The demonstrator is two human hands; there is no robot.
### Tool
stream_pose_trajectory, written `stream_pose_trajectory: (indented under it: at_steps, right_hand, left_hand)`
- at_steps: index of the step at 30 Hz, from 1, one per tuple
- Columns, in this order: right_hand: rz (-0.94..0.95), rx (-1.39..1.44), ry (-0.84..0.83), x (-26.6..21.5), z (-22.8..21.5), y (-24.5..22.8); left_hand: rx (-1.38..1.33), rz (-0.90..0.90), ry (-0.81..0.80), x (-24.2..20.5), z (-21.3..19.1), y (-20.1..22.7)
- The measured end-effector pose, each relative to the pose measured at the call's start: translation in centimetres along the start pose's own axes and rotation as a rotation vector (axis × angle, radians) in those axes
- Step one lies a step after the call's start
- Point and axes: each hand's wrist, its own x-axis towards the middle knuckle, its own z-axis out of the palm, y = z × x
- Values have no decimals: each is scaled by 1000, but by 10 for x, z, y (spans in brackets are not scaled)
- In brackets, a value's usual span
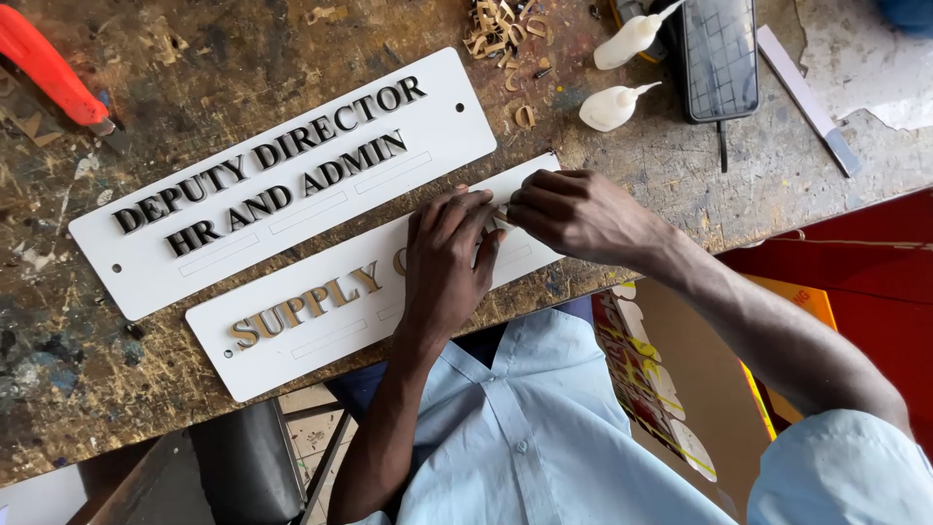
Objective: The person assembles office signs by placing black and gold letters onto white boards. They arrange the letters to form titles such as 'DEPUTY DIRECTOR HR AND ADMIN' and 'SUPPLY CHAIN 2', then peel off protective backing from a blue logo on a third sign.
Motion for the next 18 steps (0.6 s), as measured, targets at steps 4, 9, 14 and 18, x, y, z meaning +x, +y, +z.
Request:
stream_pose_trajectory:
  at_steps: [4,9,14,18]
  right_hand:
    - [4,103,-14,1,-6,5]
    - [-1,87,-6,-1,-3,3]
    - [-12,76,-27,-2,5,6]
    - [0,72,-32,3,-8,1]
  left_hand:
    - [-16,-8,-1,1,-1,0]
    - [-16,-16,-9,2,-3,2]
    - [-12,-10,-12,1,-2,1]
    - [-16,-11,-1,0,1,-1]
